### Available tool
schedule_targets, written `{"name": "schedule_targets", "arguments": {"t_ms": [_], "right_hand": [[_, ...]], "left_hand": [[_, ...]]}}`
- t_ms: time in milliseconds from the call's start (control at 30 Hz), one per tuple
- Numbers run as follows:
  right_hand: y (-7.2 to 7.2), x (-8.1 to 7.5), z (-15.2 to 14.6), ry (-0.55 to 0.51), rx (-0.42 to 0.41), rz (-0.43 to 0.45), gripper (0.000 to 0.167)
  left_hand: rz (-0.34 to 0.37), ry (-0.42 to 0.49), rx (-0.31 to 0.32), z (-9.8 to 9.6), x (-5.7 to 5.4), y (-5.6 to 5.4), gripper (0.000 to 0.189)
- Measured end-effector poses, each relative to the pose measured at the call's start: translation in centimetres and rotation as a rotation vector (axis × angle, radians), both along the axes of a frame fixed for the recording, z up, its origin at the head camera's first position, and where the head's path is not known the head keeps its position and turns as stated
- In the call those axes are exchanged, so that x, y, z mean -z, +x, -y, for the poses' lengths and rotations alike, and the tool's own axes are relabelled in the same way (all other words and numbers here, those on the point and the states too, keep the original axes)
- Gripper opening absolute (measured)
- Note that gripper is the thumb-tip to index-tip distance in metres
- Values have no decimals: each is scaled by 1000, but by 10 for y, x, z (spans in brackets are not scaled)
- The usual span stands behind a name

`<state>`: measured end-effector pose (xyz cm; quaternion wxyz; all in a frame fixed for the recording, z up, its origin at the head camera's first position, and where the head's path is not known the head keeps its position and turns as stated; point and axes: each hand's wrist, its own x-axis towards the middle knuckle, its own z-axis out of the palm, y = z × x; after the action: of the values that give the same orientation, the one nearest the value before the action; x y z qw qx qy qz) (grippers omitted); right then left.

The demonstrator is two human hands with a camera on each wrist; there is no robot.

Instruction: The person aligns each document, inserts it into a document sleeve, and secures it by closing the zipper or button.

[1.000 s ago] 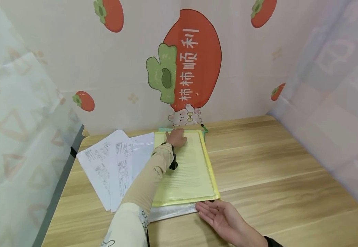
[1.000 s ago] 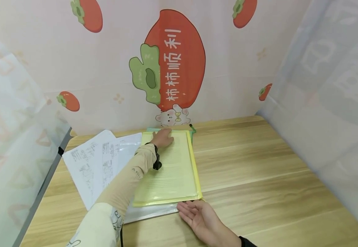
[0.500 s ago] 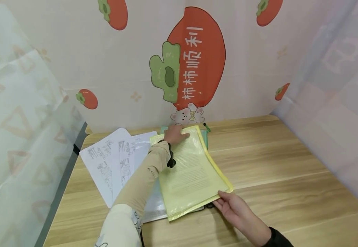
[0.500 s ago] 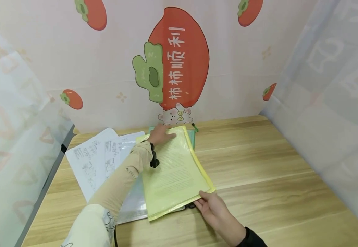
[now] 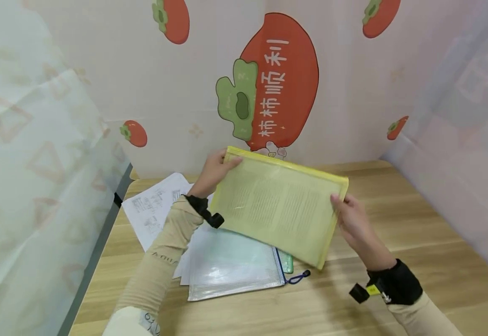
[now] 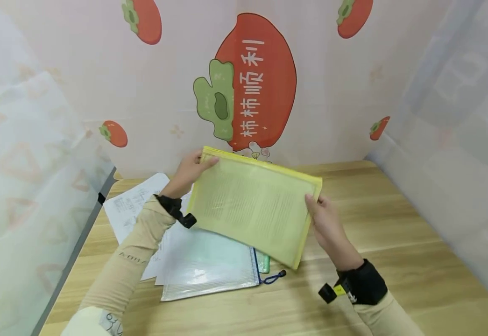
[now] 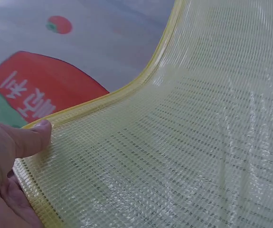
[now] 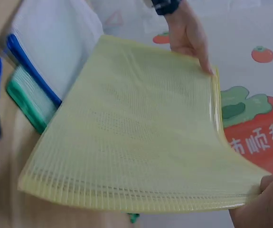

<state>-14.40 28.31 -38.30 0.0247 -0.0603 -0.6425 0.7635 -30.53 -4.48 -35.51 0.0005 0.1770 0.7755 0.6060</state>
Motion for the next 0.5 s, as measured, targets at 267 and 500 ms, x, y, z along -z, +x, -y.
{"name": "schedule_targets", "arguments": {"t_ms": [267,500], "right_hand": [[-33,-24,9,142,123,-439,25],[-43,-22,24,270,168,-452,26]], "left_hand": [[-83,228,-69,42,-12,30,30],[-84,336,-213,55,4,40,17]]}}
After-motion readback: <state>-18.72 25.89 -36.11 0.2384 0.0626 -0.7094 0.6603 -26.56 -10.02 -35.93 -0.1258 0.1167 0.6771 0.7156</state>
